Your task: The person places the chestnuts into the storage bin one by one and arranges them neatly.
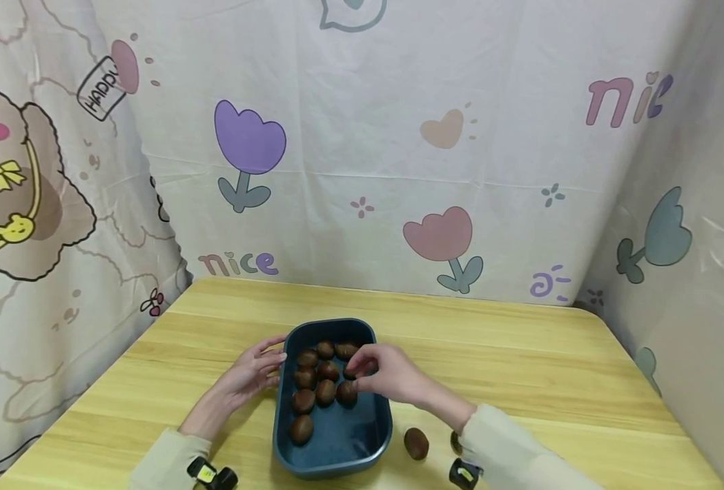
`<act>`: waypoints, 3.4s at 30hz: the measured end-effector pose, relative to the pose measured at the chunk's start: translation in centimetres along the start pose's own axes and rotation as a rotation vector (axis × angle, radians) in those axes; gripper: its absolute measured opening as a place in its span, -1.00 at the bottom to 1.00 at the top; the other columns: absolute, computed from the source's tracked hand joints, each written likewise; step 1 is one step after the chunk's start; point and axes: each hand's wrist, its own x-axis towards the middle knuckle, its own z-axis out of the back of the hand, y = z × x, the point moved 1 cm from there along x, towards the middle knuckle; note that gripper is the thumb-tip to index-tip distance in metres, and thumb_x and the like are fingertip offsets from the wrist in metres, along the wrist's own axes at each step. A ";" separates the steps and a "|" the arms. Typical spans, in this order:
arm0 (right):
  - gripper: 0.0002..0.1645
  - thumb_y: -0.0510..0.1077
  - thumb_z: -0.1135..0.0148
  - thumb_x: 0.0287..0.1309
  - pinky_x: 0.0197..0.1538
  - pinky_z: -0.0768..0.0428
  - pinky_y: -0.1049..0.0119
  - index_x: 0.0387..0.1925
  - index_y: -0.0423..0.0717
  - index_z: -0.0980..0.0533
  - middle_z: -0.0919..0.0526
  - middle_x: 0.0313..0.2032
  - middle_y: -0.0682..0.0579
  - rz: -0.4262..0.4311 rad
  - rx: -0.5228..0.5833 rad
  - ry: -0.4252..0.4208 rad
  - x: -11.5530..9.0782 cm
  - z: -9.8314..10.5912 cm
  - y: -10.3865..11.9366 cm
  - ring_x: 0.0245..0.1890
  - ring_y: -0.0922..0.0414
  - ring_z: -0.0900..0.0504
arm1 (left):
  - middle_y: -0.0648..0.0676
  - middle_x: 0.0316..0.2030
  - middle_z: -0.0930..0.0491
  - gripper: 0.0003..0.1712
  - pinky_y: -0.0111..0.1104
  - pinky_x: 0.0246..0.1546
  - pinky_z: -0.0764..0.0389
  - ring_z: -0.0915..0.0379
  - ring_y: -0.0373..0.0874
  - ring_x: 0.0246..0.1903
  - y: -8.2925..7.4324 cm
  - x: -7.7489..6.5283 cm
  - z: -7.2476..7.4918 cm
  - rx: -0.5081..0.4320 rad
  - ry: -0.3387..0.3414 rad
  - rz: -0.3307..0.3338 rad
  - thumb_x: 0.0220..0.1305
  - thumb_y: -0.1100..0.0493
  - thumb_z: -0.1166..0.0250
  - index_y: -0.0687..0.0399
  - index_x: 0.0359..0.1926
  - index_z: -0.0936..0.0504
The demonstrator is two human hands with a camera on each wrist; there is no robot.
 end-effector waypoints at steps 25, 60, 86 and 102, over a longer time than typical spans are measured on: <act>-0.77 -0.31 -0.31 0.08 -0.16 -0.50 0.40 -0.18 -0.30 -0.57 -0.62 -0.19 -0.12 -0.165 0.166 0.127 -10.4 6.2 -11.0 -0.20 0.15 -0.53 | 0.02 -0.26 -0.50 -0.37 -0.39 -0.35 -0.55 -0.47 -0.22 -0.38 0.1 -0.1 0.0 -0.006 -0.009 0.008 0.35 0.38 -0.11 0.37 0.36 -0.08; -0.59 -0.27 -0.43 -0.10 -0.10 -0.48 0.42 -0.12 -0.25 -0.58 -0.63 -0.22 0.06 -0.087 0.081 0.133 -11.3 5.7 -12.1 -0.22 0.23 -0.54 | 0.03 -0.26 -0.51 -0.36 -0.38 -0.33 -0.55 -0.49 -0.20 -0.36 -0.1 0.1 -0.2 -0.008 0.008 0.001 0.37 0.38 -0.10 0.37 0.38 -0.06; -0.53 -0.25 -0.43 -0.02 -0.23 -0.53 0.35 -0.05 -0.37 -0.54 -0.62 -0.26 -0.02 -0.242 0.131 -0.103 -6.5 2.4 -5.9 -0.22 0.04 -0.51 | 0.01 -0.29 -0.50 -0.36 -0.39 -0.35 -0.55 -0.48 -0.22 -0.37 -0.1 -0.1 -0.1 -0.015 0.008 0.003 0.37 0.38 -0.09 0.37 0.38 -0.06; -0.54 -0.13 -0.41 0.09 -0.26 -0.55 0.29 -0.02 -0.30 -0.58 -0.62 -0.23 0.03 -0.166 0.082 -0.054 -3.4 0.2 -1.8 -0.21 0.06 -0.53 | 0.03 -0.27 -0.49 -0.36 -0.38 -0.34 -0.55 -0.47 -0.21 -0.36 -0.2 -0.3 -0.1 -0.014 0.018 -0.006 0.37 0.39 -0.09 0.40 0.37 -0.04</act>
